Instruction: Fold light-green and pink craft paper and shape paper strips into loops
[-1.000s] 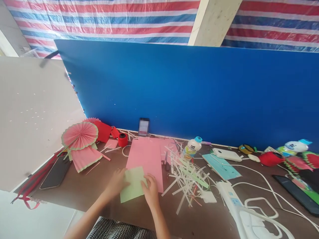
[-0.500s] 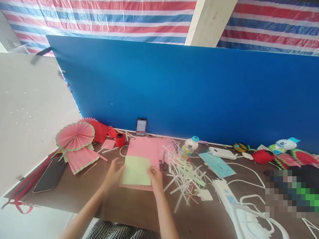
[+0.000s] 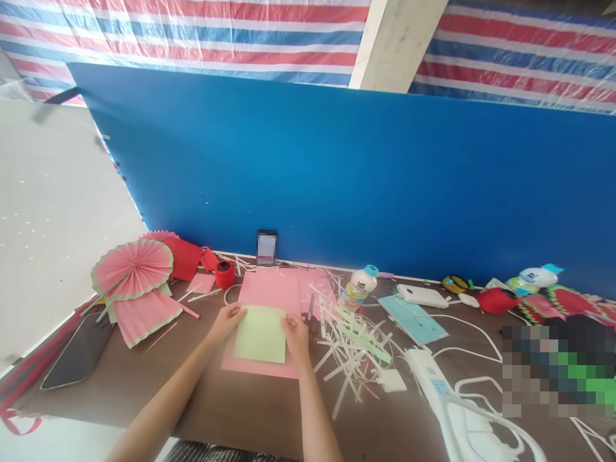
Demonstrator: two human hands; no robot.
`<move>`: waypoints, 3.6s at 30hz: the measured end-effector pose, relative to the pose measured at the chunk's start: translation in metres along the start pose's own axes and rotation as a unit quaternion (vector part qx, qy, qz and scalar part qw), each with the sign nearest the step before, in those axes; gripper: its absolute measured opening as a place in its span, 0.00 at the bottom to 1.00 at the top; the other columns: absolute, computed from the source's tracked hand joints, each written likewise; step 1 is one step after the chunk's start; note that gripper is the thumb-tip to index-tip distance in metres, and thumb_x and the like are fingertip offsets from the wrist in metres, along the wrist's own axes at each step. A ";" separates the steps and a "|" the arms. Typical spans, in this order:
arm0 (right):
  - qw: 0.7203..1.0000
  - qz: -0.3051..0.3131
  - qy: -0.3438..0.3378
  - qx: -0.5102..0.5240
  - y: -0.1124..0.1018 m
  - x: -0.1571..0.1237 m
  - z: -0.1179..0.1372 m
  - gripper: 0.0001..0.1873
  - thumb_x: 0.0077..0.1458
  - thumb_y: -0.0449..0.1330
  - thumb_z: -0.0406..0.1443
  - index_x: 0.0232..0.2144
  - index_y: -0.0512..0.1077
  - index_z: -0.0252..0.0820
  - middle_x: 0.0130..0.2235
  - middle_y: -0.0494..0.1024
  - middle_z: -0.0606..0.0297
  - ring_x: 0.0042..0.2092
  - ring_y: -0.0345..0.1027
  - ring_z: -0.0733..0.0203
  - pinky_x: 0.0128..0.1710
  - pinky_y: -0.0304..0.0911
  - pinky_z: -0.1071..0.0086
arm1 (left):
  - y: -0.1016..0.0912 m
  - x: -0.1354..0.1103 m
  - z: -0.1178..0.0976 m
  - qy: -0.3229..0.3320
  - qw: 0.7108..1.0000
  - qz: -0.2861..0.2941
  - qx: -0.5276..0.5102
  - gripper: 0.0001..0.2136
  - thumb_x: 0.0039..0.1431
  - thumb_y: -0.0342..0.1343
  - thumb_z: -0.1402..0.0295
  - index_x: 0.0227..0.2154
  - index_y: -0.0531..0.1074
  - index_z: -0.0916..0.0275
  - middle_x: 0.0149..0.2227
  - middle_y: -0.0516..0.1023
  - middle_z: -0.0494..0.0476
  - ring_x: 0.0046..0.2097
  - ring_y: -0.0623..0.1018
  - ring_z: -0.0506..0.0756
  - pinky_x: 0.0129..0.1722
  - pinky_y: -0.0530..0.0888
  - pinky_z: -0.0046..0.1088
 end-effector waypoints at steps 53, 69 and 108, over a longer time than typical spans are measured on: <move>0.998 -0.043 0.007 -0.047 0.002 -0.009 0.009 0.14 0.44 0.59 0.44 0.27 0.72 0.39 0.31 0.76 0.60 0.36 0.69 0.55 0.37 0.63 0.64 | -0.002 -0.009 -0.007 0.039 0.996 0.042 0.071 0.13 0.51 0.52 0.59 0.25 0.70 0.66 0.26 0.72 0.53 0.29 0.70 0.50 0.31 0.65 0.24; 1.000 -0.030 -0.011 -0.003 0.005 -0.010 -0.002 0.24 0.43 0.61 0.40 0.44 0.63 0.41 0.32 0.75 0.62 0.37 0.69 0.59 0.41 0.63 0.64 | -0.013 -0.015 -0.018 0.090 0.980 -0.053 0.167 0.09 0.51 0.49 0.64 0.24 0.68 0.64 0.21 0.67 0.50 0.25 0.66 0.49 0.27 0.62 0.23; 0.996 0.009 -0.046 -0.082 0.006 -0.014 0.000 0.20 0.46 0.58 0.41 0.43 0.67 0.41 0.33 0.75 0.61 0.35 0.69 0.60 0.39 0.64 0.64 | -0.013 -0.015 -0.022 0.085 0.972 -0.001 0.220 0.12 0.54 0.47 0.62 0.26 0.71 0.65 0.25 0.73 0.53 0.27 0.70 0.50 0.28 0.64 0.23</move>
Point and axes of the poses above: each hand's wrist, its own x-axis towards the middle knuckle, its own y-axis out of the palm, z = x × y, the point moved 1 cm from there along x, towards the middle knuckle
